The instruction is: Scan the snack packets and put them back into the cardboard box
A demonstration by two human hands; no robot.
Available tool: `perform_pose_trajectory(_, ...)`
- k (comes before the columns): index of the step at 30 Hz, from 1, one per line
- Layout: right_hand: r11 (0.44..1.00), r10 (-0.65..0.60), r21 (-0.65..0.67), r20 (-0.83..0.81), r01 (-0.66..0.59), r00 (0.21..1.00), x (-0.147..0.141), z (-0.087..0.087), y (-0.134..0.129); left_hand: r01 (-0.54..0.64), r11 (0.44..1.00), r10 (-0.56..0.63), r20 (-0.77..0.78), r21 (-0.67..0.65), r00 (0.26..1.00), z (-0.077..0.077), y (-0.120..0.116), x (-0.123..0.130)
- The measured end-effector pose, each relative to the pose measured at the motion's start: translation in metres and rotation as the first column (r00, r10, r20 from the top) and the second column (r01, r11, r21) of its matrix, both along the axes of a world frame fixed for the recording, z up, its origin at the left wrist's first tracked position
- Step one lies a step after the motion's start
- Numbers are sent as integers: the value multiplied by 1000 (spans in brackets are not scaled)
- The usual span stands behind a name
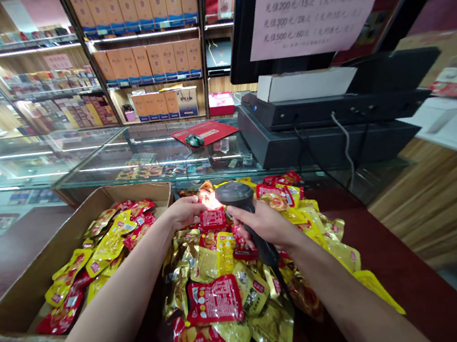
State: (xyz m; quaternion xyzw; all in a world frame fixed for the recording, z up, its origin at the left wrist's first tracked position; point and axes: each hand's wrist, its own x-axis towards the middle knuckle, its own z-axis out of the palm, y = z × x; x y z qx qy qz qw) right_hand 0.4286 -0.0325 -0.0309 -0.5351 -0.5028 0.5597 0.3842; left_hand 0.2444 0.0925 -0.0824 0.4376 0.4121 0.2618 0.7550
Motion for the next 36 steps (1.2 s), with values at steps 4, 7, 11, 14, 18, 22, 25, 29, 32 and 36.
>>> perform_pose_trajectory(4,1000,-1,0,-18,1,1000,0,-1,1,19,1000,-19,-7,20,1000,-1,1,-1)
perform_pose_trajectory(7,1000,7,-3,-15,-7,1000,0,0,1,-1,1000,1,1,1,1000,1,0,0)
perform_pose_trajectory(11,1000,20,-6,-23,-20,1000,1,1,2,-1,1000,1,6,-9,1000,2,-1,0)
perform_pose_trajectory(14,1000,16,-2,-18,-16,1000,1,3,0,-43,999,43,16,1,999,6,1,-3)
perform_pose_trajectory(18,999,32,6,-5,-32,999,1,9,-4,-169,985,169,14,43,986,26,5,-18)
perform_pose_trajectory(22,998,49,32,21,-50,999,0,14,-8,-261,958,264,-8,120,965,60,3,-58)
perform_pose_trajectory(25,997,69,44,18,-69,997,-2,17,-13,-323,929,335,-43,182,941,80,-4,-104)
perform_pose_trajectory(29,996,73,60,1,-73,997,-7,19,-18,-427,870,462,-107,246,881,93,-18,-166)
perform_pose_trajectory(32,995,83,56,16,-84,996,-13,17,-19,-462,847,504,-124,262,855,100,-32,-201)
perform_pose_trajectory(36,995,97,32,41,-98,994,-20,11,-18,-508,806,573,-184,306,798,108,-49,-224)
